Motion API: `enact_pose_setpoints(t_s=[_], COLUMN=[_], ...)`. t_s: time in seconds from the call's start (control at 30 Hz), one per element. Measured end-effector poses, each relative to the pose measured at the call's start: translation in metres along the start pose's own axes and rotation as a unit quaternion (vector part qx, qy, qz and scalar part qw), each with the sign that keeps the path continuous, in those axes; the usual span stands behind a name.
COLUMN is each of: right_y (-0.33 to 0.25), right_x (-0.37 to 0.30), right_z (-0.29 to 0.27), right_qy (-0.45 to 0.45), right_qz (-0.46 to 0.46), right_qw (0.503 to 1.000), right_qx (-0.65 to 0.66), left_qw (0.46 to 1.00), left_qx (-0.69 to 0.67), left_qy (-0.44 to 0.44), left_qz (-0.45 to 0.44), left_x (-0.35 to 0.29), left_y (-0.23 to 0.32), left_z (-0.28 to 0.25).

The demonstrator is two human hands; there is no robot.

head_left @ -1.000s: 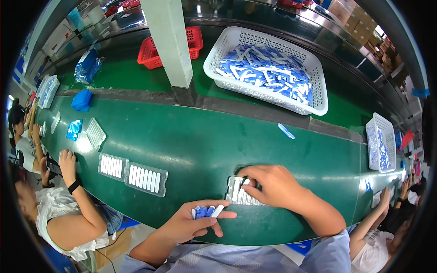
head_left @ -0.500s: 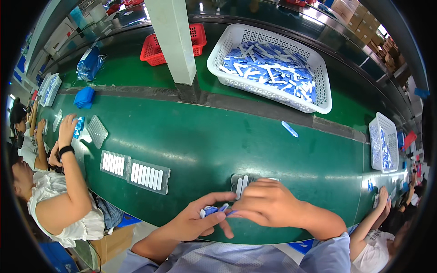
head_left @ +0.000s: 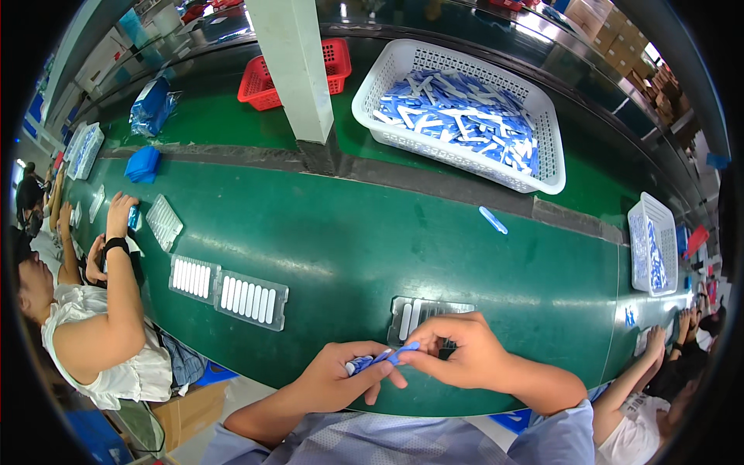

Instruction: The person takes plastic strips from a basket, places clear plastic trays on the work surface, and inserts the strips into the slots of the trays by hand.

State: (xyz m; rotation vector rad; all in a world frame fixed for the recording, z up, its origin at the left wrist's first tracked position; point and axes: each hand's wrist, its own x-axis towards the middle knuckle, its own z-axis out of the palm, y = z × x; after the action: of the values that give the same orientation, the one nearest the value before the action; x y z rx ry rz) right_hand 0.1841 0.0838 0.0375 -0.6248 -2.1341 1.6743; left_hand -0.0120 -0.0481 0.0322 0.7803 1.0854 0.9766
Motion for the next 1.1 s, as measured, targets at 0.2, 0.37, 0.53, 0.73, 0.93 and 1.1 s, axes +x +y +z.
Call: enact_pose_setpoints(t_s=[0.2,0.37,0.53,0.73,0.93,1.1], right_y=[-0.009,0.010,0.006,0.014,0.006,-0.003], right_x=[0.002,-0.002,-0.005,-0.021,-0.021,-0.014], right_z=[0.002,-0.010,-0.033,-0.012,-0.018,-0.006], right_qy=[0.001,0.118,0.177,0.012,0.007,0.076], right_qz=[0.003,0.036,-0.091,-0.186,-0.127,-0.090], right_qw=[1.000,0.990,0.970,0.848,0.897,0.966], right_qx=[-0.026,0.067,-0.142,-0.496,-0.422,-0.228], left_qw=[0.998,0.998,0.997,0.998,0.997,0.999], left_qx=[-0.042,-0.057,-0.045,-0.011,0.013,0.024], left_qy=[-0.024,0.007,0.056,0.068,0.069,0.035], left_qz=[-0.033,-0.026,-0.015,-0.012,-0.014,0.003], left_x=[0.006,0.005,0.002,0.004,0.003,0.004], left_y=[0.003,0.003,-0.002,-0.004,-0.002,-0.003], left_z=[-0.007,-0.003,-0.007,-0.005,-0.003,0.006])
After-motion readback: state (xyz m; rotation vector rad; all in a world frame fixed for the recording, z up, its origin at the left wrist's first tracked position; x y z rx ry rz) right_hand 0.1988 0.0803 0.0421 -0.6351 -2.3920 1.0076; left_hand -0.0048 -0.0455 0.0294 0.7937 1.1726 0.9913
